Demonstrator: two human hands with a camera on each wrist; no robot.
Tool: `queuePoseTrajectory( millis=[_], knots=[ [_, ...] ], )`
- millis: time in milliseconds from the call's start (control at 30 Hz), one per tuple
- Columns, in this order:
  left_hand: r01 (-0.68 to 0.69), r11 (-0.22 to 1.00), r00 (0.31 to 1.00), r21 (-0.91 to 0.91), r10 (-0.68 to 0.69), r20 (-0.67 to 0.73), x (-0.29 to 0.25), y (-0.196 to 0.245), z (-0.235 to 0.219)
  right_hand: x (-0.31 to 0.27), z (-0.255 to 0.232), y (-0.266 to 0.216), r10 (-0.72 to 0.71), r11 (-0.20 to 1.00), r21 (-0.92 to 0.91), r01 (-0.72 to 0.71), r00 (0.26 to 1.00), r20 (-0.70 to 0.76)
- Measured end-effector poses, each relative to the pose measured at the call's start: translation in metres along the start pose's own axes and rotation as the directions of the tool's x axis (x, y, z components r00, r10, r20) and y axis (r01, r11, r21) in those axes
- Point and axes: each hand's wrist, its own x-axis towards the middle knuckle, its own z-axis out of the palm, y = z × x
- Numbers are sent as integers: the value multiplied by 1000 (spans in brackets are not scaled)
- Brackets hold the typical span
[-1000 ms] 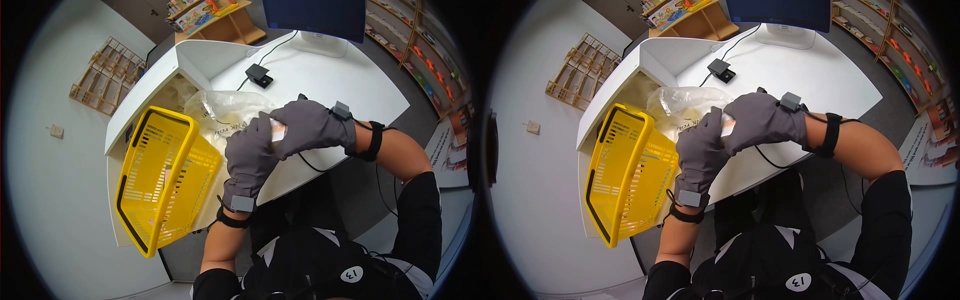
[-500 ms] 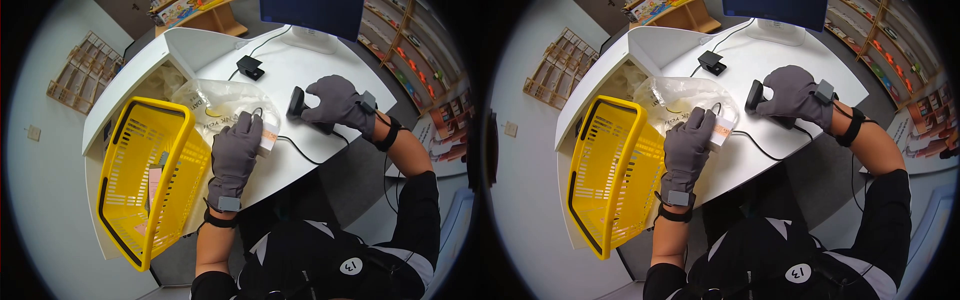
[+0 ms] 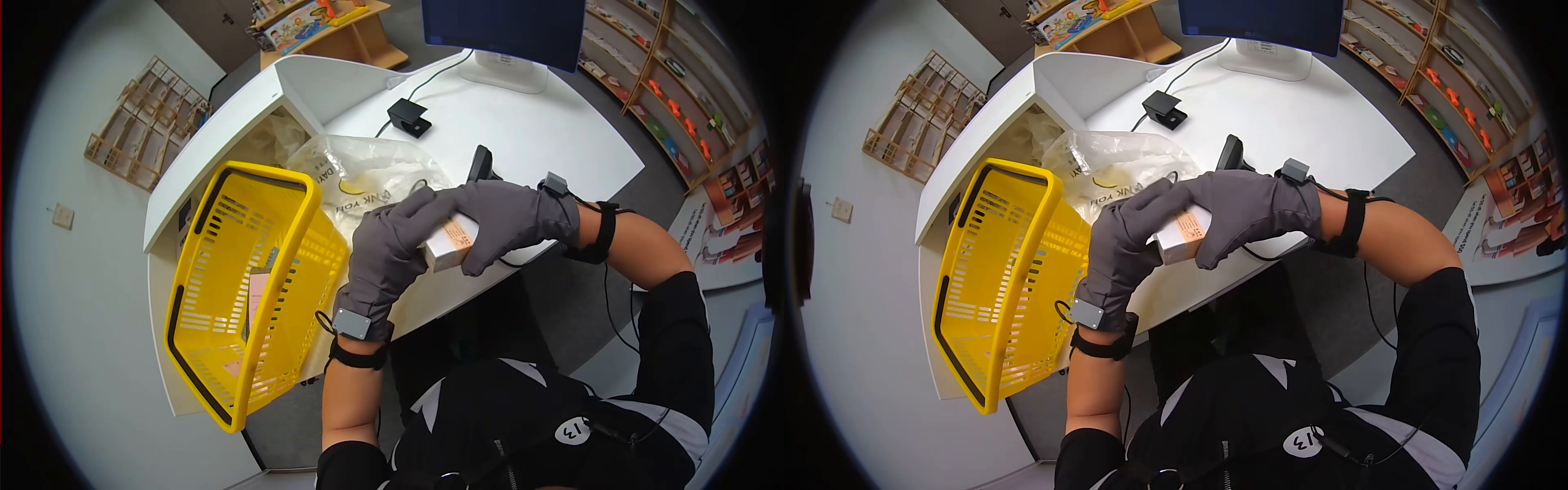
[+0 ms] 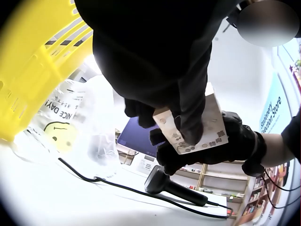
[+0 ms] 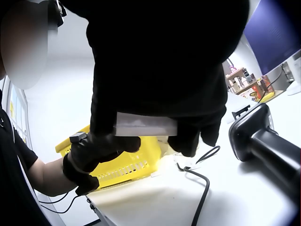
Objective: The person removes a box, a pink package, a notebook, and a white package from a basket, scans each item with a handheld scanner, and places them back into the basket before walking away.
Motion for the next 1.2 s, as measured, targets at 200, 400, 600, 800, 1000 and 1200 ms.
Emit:
queuePoseTrajectory(
  millis=[200, 400, 600, 800, 1000, 1200],
  knots=[
    [414, 909, 906, 43, -406, -122, -26, 22, 7, 2, 10, 2, 168, 983, -24, -180, 949, -268],
    [547, 836, 826, 35, -533, -183, -5, 49, 26, 23, 41, 28, 245, 967, 157, -198, 890, -384],
    [622, 778, 768, 89, -583, -265, -6, 36, 42, 24, 50, 2, 298, 954, 169, -249, 855, -425],
    [633, 766, 761, 109, -591, -268, -11, 22, 48, 31, 54, 8, 266, 942, 295, -161, 894, -361],
    [526, 848, 829, 64, -494, -262, -18, -5, 40, 16, 23, 23, 213, 977, 70, -202, 949, -233],
    [477, 869, 850, 128, -420, -319, -31, -27, 47, -15, -10, 21, 336, 849, -263, -457, 853, -398]
  ],
)
